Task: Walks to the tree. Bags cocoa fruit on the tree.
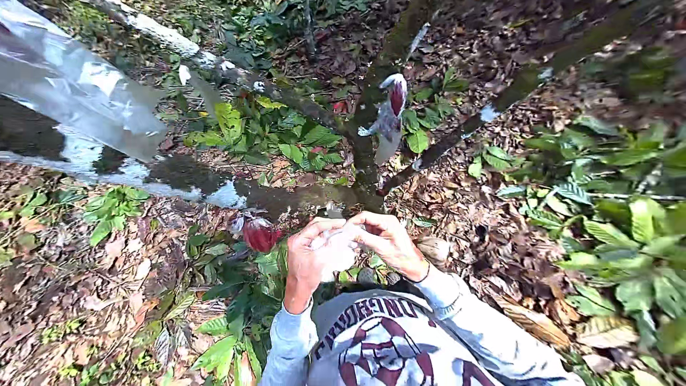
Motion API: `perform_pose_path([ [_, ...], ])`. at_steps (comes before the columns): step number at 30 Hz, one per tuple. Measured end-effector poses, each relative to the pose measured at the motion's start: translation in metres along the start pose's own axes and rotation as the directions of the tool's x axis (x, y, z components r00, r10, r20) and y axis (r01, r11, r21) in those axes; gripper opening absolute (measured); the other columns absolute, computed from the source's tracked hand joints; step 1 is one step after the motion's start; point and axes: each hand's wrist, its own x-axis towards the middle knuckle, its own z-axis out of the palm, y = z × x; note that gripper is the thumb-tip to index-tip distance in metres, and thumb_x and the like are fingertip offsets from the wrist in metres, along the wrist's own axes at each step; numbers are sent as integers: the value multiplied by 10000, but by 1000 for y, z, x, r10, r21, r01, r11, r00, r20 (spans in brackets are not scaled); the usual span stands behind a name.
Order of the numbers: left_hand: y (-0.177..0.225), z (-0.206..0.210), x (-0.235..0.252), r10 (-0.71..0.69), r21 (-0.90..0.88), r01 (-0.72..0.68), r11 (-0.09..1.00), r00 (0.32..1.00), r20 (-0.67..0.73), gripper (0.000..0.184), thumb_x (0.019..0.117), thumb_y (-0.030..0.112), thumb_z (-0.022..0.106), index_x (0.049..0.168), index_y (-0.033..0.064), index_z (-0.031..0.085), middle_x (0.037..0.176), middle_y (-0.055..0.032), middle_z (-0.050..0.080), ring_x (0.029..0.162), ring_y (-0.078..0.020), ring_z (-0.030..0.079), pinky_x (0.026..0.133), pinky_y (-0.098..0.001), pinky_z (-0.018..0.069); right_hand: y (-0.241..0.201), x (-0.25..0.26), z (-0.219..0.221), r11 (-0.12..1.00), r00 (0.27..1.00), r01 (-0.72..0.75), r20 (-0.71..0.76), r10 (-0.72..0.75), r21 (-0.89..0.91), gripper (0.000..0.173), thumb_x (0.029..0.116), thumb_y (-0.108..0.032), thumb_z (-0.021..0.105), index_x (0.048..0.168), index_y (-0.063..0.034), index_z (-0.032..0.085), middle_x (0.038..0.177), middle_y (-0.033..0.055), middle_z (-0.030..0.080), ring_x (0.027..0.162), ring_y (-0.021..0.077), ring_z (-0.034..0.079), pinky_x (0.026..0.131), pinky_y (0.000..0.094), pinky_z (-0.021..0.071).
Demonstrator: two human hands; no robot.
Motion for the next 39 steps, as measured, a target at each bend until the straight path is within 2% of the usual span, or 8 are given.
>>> perform_pose_path([
  [7,-45,25,-15,-235,34,232,972,961,148,82,909,101,752,947,28,750,829,-48,735,743,-122,692,693,-294,591,32,-45,-26,965,970,-183,-194,146,-189,198,1034,-205,623,966,-32,692,705,-1,644,598,61,592,550,230,499],
  [13,-76,45,-13,-388,62,384,921,901,194,181,943,181,724,842,34,697,670,-31,642,575,-111,600,548,-283,521,51,-60,-36,936,923,-284,-324,208,-208,215,1051,-195,591,1051,-32,731,808,23,724,697,84,675,641,260,574],
  [17,-81,50,-8,-454,64,460,885,829,326,144,938,153,728,1013,33,754,857,-58,736,759,-137,692,719,-319,593,60,-68,-43,924,886,-334,-398,240,-186,197,1023,-227,642,1021,-36,693,711,13,659,601,90,606,563,259,517],
  [23,-95,59,-10,-500,48,512,857,808,310,193,956,210,709,861,42,725,725,-35,679,636,-117,632,603,-303,543,67,-86,-50,858,825,-485,-414,386,-168,347,1041,-347,600,819,-84,647,645,-13,567,576,86,540,557,281,458],
  [25,-103,62,-11,-537,-82,607,790,751,385,198,972,183,693,1007,-4,748,877,-112,736,765,-191,702,713,-372,612,74,-98,-52,858,807,-511,-374,456,-55,295,1038,-289,606,850,-70,668,689,-7,609,624,82,576,603,275,496],
  [29,-116,78,-21,-611,-243,760,603,636,471,200,970,176,671,863,26,594,728,-77,641,636,-160,624,612,-348,561,79,-119,-48,879,768,-472,-464,443,57,214,1033,-211,607,912,-45,665,745,9,632,683,94,603,657,279,520],
  [33,-114,95,-31,-518,-371,815,444,572,636,98,939,79,667,956,65,572,816,-69,679,702,-149,665,660,-322,579,68,-132,-57,876,723,-469,-522,453,111,179,1028,-199,621,982,-36,678,809,30,680,745,108,646,715,294,554],
  [39,-121,128,-39,-444,-261,805,533,529,723,121,923,52,686,1032,21,641,841,-48,689,740,-122,665,696,-300,578,68,-149,-87,902,716,-345,-548,432,259,113,1031,-156,600,954,-79,632,698,-17,591,562,48,502,546,221,447],
])
